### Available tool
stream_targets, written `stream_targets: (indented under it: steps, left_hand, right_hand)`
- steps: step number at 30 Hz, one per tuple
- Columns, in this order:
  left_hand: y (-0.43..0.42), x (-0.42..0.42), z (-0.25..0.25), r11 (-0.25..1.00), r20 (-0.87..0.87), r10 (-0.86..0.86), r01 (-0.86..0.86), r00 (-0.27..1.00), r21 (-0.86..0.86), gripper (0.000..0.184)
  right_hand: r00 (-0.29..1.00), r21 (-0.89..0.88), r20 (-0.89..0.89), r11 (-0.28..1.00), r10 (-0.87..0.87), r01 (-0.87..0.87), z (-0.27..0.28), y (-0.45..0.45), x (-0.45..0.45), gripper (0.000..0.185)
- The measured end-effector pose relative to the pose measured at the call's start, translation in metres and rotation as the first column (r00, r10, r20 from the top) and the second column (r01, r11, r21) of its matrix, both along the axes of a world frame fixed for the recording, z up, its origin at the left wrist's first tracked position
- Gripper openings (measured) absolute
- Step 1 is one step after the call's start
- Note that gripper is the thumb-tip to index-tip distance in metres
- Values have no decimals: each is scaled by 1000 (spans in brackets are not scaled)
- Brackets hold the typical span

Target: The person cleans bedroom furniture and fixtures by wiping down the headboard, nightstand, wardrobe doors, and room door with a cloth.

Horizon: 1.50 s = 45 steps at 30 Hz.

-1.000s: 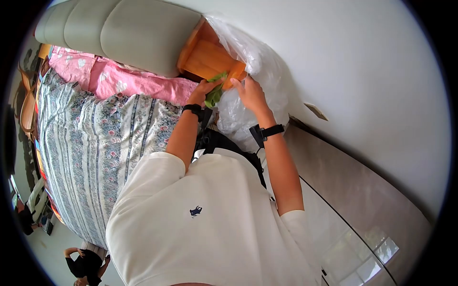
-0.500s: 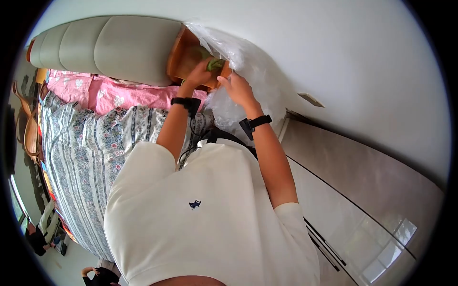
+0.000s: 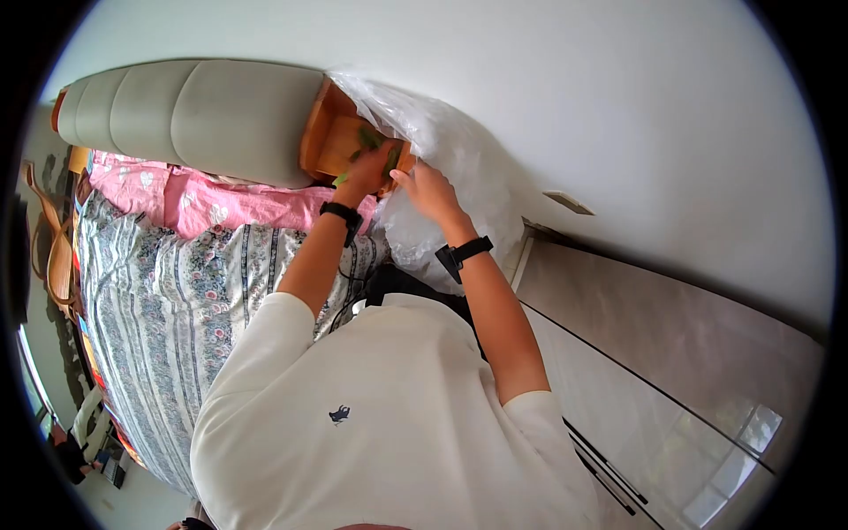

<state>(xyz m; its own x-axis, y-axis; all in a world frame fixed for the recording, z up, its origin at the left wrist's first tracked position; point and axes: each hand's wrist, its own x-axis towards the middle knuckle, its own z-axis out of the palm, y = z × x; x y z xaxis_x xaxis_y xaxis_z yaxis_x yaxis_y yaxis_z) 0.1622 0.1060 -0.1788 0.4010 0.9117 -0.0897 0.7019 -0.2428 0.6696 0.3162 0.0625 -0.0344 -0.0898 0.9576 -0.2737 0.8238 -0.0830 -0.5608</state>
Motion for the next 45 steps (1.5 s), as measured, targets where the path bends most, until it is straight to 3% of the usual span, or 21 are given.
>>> stream_targets:
  steps: [4, 5, 6, 7, 9, 12, 14, 15, 16, 19, 21, 23, 25, 27, 28, 30, 33, 37, 40, 43, 45]
  left_hand:
    - [-32, -21, 19, 996, -102, -2, -8, 995, -92, 60]
    - [-41, -24, 5, 1000, 100, -2, 2, 995, 5, 57]
    - [-46, -23, 16, 997, -20, -30, 28, 999, -67, 58]
    - [-59, -26, 10, 970, 217, 105, -51, 970, -237, 59]
    - [-71, -30, 27, 951, 248, 80, 1, 965, -309, 59]
    - [-87, -43, 73, 743, 36, 11, 16, 999, -669, 52]
    - [-105, -47, 127, 741, 275, -144, 288, 951, -607, 37]
    - [-115, -38, 144, 692, 243, -158, 283, 957, -664, 37]
    - [-114, -33, 175, 776, 361, -296, 443, 884, -449, 37]
    - [-134, -7, 229, 693, 485, -53, 382, 873, -612, 38]
    - [-143, 5, 239, 792, 487, -52, 332, 872, -512, 39]
    - [-196, 79, 271, 858, 608, 172, 186, 775, -479, 41]
    - [-225, 142, 263, 907, 761, -46, 346, 647, -239, 45]
    - [-273, 228, 268, 887, 660, -334, 461, 674, -22, 52]
    - [-270, 225, 266, 872, 715, -281, 481, 640, -88, 56]
    - [-295, 278, 265, 788, 731, -388, 614, 562, -53, 57]
    - [-327, 327, 275, 652, 757, -468, 756, 457, -54, 59]
    - [-362, 396, 291, 601, 682, -616, 795, 394, 83, 50]
    - [-395, 450, 310, 570, 599, -690, 815, 407, 104, 44]
    - [-374, 478, 275, 533, 358, -818, 827, 450, 179, 36]
    - [-340, 523, 227, 202, 79, -977, 979, 200, 19, 31]
  right_hand:
    - [996, -174, 68, 984, 50, -38, 1, 10, -4, 48]
    - [1000, -115, -21, 993, 9, -11, 8, 7, 5, 49]
    - [992, -74, -123, 997, 11, -21, 4, 0, 1, 50]
    - [998, -52, -3, 997, 57, -57, -11, 3, -1, 49]
    - [994, -15, -112, 1000, -1, 0, 7, -10, 4, 53]
    - [968, 303, -208, 931, -142, 201, -23, -22, -11, 36]
    - [991, 564, -94, 816, -91, 128, -45, -25, -29, 42]
    - [997, 453, -48, 889, -60, 75, -44, -33, -23, 54]
    - [976, 506, -202, 845, -79, 173, -56, -37, -34, 65]
    - [876, 360, -481, 908, -18, 216, -13, -92, 13, 62]
    - [866, 370, -498, 892, -46, 260, 7, -117, 34, 64]
    - [297, -146, -937, 979, -184, 146, 23, -173, 109, 70]
    - [78, -211, -972, 967, -224, 143, 57, -255, 167, 76]
    - [-40, -229, -973, 957, -226, 180, 56, -338, 239, 75]
    - [-40, -244, -970, 953, -241, 177, 63, -355, 241, 75]
    - [368, -180, -859, 882, -357, 435, 70, -414, 284, 76]
    - [394, -230, -820, 869, -415, 437, 62, -480, 322, 77]
    - [529, -1, -729, 773, -435, 635, 53, -535, 343, 61]
    - [556, -121, -539, 711, -633, 693, 85, -574, 358, 53]
    - [419, 0, -678, 571, -603, 821, 47, -586, 364, 51]
    - [544, 324, -558, 439, -627, 838, 24, -596, 367, 51]
